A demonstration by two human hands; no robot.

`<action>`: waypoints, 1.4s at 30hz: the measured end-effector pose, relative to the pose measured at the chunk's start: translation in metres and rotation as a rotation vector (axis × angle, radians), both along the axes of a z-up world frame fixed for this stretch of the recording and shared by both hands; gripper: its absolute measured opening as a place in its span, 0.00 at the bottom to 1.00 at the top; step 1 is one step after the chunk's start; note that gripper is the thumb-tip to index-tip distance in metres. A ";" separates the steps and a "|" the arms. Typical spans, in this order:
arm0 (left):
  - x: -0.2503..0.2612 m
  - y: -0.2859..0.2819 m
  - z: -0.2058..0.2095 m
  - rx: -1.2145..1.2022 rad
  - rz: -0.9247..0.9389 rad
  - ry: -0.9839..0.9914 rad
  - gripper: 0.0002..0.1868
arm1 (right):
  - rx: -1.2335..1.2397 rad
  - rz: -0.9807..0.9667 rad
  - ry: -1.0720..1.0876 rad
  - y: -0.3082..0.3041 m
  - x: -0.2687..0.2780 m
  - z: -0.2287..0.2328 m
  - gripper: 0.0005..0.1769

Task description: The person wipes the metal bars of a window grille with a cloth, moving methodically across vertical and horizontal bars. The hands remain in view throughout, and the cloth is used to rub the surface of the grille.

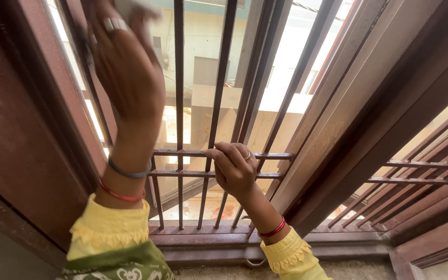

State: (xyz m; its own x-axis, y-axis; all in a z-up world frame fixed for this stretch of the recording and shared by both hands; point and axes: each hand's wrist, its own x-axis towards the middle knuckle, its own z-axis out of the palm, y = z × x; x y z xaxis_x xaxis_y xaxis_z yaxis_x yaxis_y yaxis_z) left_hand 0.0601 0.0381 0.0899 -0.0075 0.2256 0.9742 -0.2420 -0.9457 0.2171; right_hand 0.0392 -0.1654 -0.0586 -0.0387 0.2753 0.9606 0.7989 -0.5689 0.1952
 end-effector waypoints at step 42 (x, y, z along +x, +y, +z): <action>-0.102 -0.083 -0.162 -0.317 -1.221 0.376 0.24 | 0.290 0.497 0.724 -0.015 -0.070 -0.003 0.21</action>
State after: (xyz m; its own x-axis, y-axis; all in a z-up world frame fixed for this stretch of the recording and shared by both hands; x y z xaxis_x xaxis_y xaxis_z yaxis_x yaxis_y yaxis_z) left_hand -0.0424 -0.0445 -0.0722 0.6209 0.1118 0.7759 -0.7753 -0.0586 0.6289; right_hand -0.0308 -0.1809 -0.0618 0.5491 0.1330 0.8251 0.8357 -0.0766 -0.5438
